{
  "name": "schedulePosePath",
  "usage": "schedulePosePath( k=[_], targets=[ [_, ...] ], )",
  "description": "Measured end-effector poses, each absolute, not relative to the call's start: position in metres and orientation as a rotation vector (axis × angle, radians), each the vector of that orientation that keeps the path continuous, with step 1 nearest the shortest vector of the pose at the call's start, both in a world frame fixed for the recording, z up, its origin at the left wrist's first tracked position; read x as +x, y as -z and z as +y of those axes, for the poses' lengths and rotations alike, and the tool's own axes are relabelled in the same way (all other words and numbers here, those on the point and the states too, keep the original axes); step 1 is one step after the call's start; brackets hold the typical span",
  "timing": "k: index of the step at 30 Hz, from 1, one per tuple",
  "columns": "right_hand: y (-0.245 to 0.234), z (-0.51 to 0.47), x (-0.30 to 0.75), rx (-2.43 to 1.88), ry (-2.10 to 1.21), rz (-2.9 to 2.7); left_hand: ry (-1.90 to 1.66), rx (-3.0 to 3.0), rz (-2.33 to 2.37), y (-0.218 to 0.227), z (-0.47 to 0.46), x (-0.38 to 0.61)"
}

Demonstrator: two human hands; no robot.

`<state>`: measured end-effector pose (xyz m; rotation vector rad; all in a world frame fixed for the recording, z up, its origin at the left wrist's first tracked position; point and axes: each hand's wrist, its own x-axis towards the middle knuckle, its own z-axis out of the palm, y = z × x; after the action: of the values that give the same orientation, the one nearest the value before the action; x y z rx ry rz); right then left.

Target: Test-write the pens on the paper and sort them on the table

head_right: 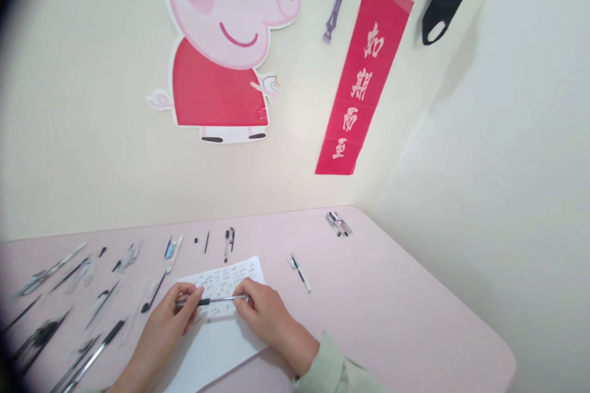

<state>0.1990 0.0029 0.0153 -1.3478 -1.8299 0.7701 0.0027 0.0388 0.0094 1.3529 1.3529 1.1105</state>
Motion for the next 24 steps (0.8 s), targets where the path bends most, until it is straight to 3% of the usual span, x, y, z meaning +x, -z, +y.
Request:
schedulePosePath(
  k=[5, 12, 17, 24],
  targets=[
    [-0.019, 0.014, 0.23, -1.415, -0.584, -1.876, -1.196, 1.206, 1.24, -0.004, 0.04, 0.004],
    [-0.007, 0.05, 0.373, -1.894, 0.006, -1.337, -1.15, 1.356, 1.154, 0.005, 0.038, 0.005],
    [0.004, 0.057, 0.451, -2.12, 0.104, -1.141, -1.086, 1.422, 1.173, 0.006, 0.038, 0.005],
    [0.01, 0.083, 0.476, -2.264, 0.167, -1.078, -1.066, 1.405, 1.2, 0.001, 0.036, 0.007]
  ],
)
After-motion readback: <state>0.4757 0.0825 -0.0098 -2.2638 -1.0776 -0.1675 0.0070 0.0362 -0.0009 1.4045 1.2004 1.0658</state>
